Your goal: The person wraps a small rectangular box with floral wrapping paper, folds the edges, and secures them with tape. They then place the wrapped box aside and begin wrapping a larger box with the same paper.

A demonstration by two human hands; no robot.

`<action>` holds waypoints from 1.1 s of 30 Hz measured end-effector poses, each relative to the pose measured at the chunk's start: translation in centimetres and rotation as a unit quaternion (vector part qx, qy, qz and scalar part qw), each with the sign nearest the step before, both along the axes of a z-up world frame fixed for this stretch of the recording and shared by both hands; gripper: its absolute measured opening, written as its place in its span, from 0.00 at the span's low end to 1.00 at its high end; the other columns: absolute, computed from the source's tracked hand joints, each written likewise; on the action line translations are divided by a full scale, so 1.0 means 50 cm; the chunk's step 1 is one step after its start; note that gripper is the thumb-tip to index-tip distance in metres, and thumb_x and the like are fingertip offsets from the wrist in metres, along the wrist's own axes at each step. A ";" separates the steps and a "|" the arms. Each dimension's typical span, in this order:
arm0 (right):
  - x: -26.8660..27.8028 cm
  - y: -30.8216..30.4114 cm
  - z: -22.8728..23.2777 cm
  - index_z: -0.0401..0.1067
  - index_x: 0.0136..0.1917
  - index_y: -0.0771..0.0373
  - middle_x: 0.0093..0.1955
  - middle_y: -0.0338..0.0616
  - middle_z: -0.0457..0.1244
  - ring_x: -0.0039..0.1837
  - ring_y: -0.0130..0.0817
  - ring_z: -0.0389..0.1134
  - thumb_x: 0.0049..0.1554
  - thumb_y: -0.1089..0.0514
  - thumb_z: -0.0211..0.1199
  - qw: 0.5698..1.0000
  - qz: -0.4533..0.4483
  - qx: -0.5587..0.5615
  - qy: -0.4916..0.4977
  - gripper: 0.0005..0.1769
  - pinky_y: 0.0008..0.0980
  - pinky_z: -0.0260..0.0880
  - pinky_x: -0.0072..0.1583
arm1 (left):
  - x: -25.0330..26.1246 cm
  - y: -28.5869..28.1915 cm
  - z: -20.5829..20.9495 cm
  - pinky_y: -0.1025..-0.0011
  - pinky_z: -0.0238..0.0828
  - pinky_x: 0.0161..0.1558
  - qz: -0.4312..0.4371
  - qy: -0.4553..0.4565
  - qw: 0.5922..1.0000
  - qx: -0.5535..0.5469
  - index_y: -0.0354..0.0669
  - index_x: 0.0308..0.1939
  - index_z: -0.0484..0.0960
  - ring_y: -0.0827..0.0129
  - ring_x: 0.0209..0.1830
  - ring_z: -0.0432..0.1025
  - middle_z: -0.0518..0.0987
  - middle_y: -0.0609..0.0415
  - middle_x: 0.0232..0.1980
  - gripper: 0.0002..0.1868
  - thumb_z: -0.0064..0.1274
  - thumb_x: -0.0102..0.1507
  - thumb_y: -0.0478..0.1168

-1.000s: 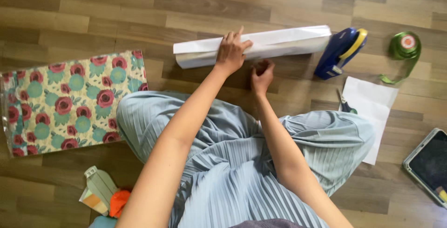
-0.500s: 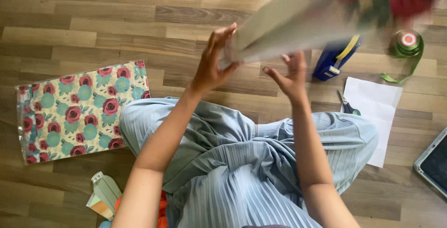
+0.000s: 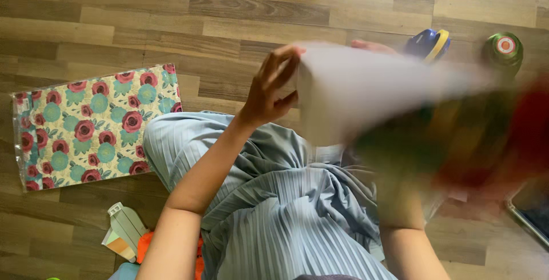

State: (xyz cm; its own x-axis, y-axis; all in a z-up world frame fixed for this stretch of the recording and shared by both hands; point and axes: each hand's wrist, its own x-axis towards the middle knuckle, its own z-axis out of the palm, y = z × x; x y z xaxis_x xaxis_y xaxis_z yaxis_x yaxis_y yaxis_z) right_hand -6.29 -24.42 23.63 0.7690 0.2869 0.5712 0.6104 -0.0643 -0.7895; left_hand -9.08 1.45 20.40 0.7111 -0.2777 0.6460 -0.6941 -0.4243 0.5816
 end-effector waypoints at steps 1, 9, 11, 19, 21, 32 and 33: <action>-0.009 0.004 0.012 0.53 0.74 0.68 0.71 0.57 0.59 0.71 0.49 0.64 0.65 0.52 0.67 1.000 -0.005 -0.001 0.011 0.35 0.39 0.68 0.71 | 0.006 -0.008 0.004 0.57 0.78 0.62 0.011 0.056 0.997 -0.047 0.62 0.82 0.49 0.57 0.68 0.68 0.67 0.46 0.74 0.51 0.64 0.62 0.44; 0.030 0.020 -0.024 0.45 0.82 0.67 0.78 0.55 0.53 0.74 0.45 0.65 0.62 0.43 0.65 0.957 0.101 0.134 0.236 0.48 0.39 0.73 0.68 | 0.102 -0.017 0.043 0.75 0.85 0.38 0.089 0.354 0.923 -0.126 0.50 0.82 0.53 0.61 0.51 0.78 0.66 0.33 0.70 0.51 0.56 0.63 0.65; 0.022 0.002 -0.090 0.46 0.84 0.67 0.81 0.55 0.52 0.75 0.44 0.64 0.63 0.41 0.63 0.890 0.130 0.256 0.354 0.48 0.39 0.73 0.69 | 0.111 -0.015 0.038 0.72 0.72 0.27 0.083 0.458 0.857 -0.221 0.44 0.77 0.61 0.55 0.35 0.72 0.77 0.33 0.66 0.47 0.49 0.61 0.66; 0.035 -0.082 -0.273 0.69 0.62 0.69 0.60 0.53 0.62 0.59 0.44 0.62 0.73 0.48 0.55 0.930 0.054 0.187 0.312 0.20 0.47 0.70 0.63 | 0.142 -0.005 -0.100 0.51 0.30 0.70 0.085 0.191 0.972 -0.110 0.36 0.80 0.55 0.46 0.70 0.57 0.65 0.28 0.72 0.37 0.44 0.74 0.54; 0.025 -0.083 -0.240 0.67 0.65 0.68 0.64 0.49 0.61 0.64 0.40 0.61 0.72 0.51 0.56 0.968 0.016 0.084 0.236 0.18 0.42 0.67 0.67 | 0.146 -0.001 -0.141 0.57 0.09 0.82 0.079 -0.028 0.995 -0.046 0.36 0.79 0.54 0.57 0.83 0.51 0.64 0.40 0.78 0.36 0.50 0.74 0.49; -0.109 0.061 0.116 0.66 0.69 0.66 0.72 0.48 0.62 0.77 0.36 0.61 0.72 0.55 0.53 0.995 -0.011 0.008 0.099 0.17 0.29 0.57 0.79 | 0.079 0.026 -0.021 0.60 0.56 0.64 0.130 0.221 0.966 0.025 0.57 0.75 0.65 0.62 0.61 0.67 0.74 0.58 0.71 0.31 0.47 0.70 0.59; -0.104 0.066 0.104 0.67 0.70 0.67 0.72 0.50 0.62 0.75 0.37 0.61 0.72 0.53 0.53 0.988 -0.021 0.050 0.143 0.20 0.32 0.58 0.78 | 0.067 0.031 0.008 0.61 0.60 0.62 0.140 0.191 0.971 0.022 0.58 0.75 0.66 0.63 0.59 0.68 0.75 0.60 0.70 0.31 0.47 0.69 0.60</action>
